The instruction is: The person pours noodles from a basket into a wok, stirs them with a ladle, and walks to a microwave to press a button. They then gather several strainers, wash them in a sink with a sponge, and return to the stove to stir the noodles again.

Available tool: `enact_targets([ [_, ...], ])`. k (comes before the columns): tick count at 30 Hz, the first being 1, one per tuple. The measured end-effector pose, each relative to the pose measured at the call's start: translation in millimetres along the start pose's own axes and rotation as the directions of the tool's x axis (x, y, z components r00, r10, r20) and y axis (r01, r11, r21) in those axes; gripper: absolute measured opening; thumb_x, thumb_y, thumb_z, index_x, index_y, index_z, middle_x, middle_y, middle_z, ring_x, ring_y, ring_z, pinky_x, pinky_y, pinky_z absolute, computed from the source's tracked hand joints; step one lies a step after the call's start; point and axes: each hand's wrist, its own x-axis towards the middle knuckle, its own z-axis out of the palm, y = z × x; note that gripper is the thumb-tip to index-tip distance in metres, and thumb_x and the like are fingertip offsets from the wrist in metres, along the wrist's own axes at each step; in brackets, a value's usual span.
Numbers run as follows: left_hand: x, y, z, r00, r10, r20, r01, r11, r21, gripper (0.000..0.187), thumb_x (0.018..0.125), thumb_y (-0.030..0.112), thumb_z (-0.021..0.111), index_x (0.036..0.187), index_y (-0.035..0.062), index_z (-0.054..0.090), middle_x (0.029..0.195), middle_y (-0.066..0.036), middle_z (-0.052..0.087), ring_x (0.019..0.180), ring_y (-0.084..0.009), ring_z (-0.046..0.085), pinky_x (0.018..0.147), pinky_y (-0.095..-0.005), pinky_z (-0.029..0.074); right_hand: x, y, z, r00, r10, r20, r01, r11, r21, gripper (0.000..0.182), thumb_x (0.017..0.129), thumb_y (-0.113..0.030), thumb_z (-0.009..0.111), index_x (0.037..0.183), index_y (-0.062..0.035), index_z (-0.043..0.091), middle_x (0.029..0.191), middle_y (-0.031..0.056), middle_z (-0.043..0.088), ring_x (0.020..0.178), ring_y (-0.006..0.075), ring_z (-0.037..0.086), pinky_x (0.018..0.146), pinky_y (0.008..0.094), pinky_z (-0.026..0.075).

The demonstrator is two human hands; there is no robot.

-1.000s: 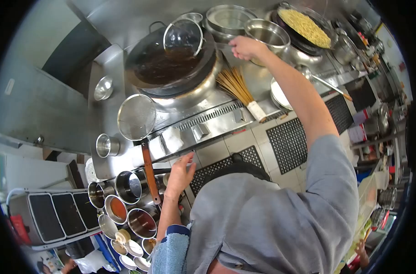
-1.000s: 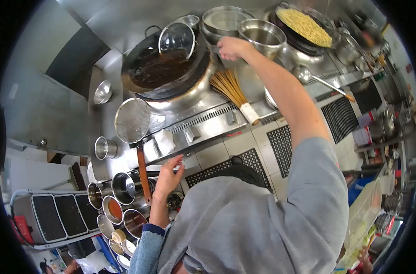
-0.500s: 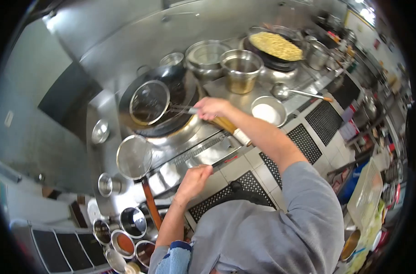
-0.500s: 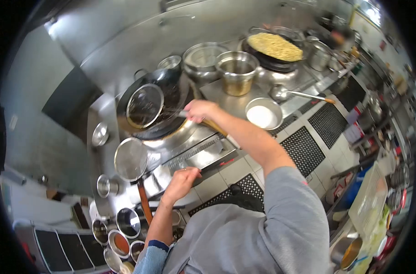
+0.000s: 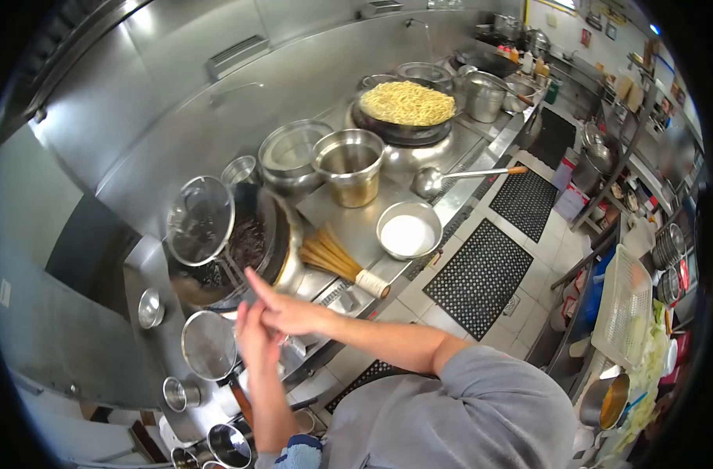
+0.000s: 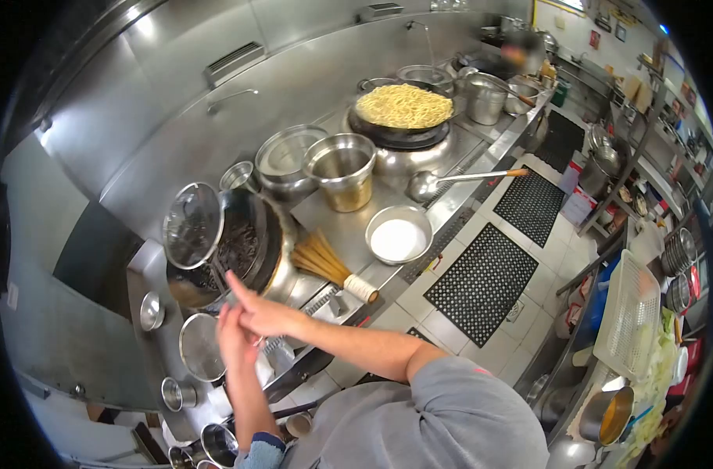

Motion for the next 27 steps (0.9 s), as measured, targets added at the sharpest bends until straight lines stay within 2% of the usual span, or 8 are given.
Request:
enact_targets([
  [1, -3, 15, -13, 0.984, -0.051, 0.171, 0.035, 0.995, 0.095, 0.030, 0.092, 0.005, 0.053, 0.119, 0.0006, 0.041, 0.103, -0.017, 0.063, 0.087, -0.0252, 0.065, 0.066, -0.0378, 0.055, -7, -27, -10, 0.970, 0.147, 0.195, -0.178, 0.973, 0.150, 0.087, 0.092, -0.007, 0.050, 0.152, -0.0168, -0.012, 0.095, 0.0116, 0.060, 0.062, 0.0134, 0.058, 0.058, 0.0286, 0.052],
  [7, -7, 59, -74, 0.993, -0.045, -0.106, 0.054, 0.995, 0.083, 0.013, 0.095, 0.005, 0.049, 0.107, 0.0027, 0.049, 0.082, -0.004, 0.055, 0.050, -0.0032, 0.035, 0.034, -0.0164, 0.025, -57, 13, -74, 0.882, 0.109, 0.458, -0.236, 0.944, 0.230, 0.082, 0.096, -0.021, 0.058, 0.153, -0.0160, -0.001, 0.087, 0.0047, 0.061, 0.070, 0.0102, 0.058, 0.062, 0.0255, 0.050],
  [13, -12, 186, -147, 0.985, 0.005, -0.170, 0.069, 0.904, 0.423, 0.004, 0.093, 0.006, 0.050, 0.096, 0.0045, 0.053, 0.081, -0.003, 0.055, 0.047, -0.0016, 0.035, 0.033, -0.0160, 0.024, -218, 89, -142, 0.784, 0.620, -0.029, -0.598, 0.743, -0.303, 0.051, 0.089, -0.009, 0.058, 0.137, 0.0007, 0.043, 0.072, 0.0108, 0.066, 0.061, 0.0121, 0.059, 0.058, 0.0275, 0.049],
  [17, 63, 239, -176, 0.956, 0.188, -0.225, 0.023, 0.717, 0.696, 0.008, 0.090, 0.009, 0.053, 0.090, 0.0015, 0.054, 0.078, -0.004, 0.056, 0.047, -0.0044, 0.039, 0.034, -0.0204, 0.027, -310, 125, -135, 0.638, 0.695, -0.331, -0.718, 0.382, -0.582, 0.047, 0.079, -0.016, 0.061, 0.121, 0.0041, 0.057, 0.089, 0.0249, 0.067, 0.090, 0.0385, 0.066, 0.081, 0.0453, 0.051],
  [19, 118, 246, -194, 0.925, 0.311, -0.218, 0.117, 0.312, 0.943, 0.011, 0.087, 0.008, 0.053, 0.086, -0.0007, 0.059, 0.080, -0.013, 0.066, 0.053, -0.0167, 0.058, 0.040, -0.0327, 0.042, -333, 135, -118, 0.534, 0.752, -0.386, -0.813, 0.331, -0.480, 0.047, 0.078, -0.017, 0.062, 0.120, 0.0029, 0.059, 0.091, 0.0243, 0.067, 0.091, 0.0375, 0.066, 0.083, 0.0440, 0.052],
  [21, 205, 221, -256, 0.789, 0.524, 0.320, 0.011, -0.533, 0.846, 0.015, 0.086, 0.008, 0.053, 0.083, -0.0008, 0.065, 0.088, -0.023, 0.069, 0.074, -0.0327, 0.069, 0.060, -0.0438, 0.054, -341, 143, -100, 0.476, 0.772, -0.421, -0.856, 0.297, -0.423, 0.047, 0.077, -0.018, 0.062, 0.120, 0.0014, 0.059, 0.093, 0.0239, 0.068, 0.091, 0.0368, 0.066, 0.083, 0.0434, 0.052],
  [24, 243, 192, -233, 0.922, 0.388, -0.013, 0.251, -0.569, 0.783, 0.016, 0.085, 0.010, 0.055, 0.087, 0.0028, 0.069, 0.095, -0.021, 0.068, 0.090, -0.0363, 0.067, 0.082, -0.0465, 0.053, -360, 164, -78, 0.367, 0.800, -0.475, -0.926, 0.268, -0.265, 0.046, 0.079, -0.019, 0.061, 0.121, -0.0020, 0.060, 0.098, 0.0237, 0.067, 0.091, 0.0361, 0.067, 0.082, 0.0426, 0.052],
  [27, 255, 185, -248, 0.952, 0.270, 0.142, 0.121, -0.764, 0.634, 0.017, 0.087, 0.010, 0.053, 0.093, 0.0041, 0.068, 0.101, -0.019, 0.066, 0.097, -0.0325, 0.064, 0.085, -0.0426, 0.052, -401, 174, -60, 0.327, 0.722, -0.610, -0.941, 0.308, -0.140, 0.046, 0.079, -0.019, 0.061, 0.122, -0.0019, 0.059, 0.096, 0.0238, 0.067, 0.091, 0.0360, 0.067, 0.082, 0.0421, 0.052],
])
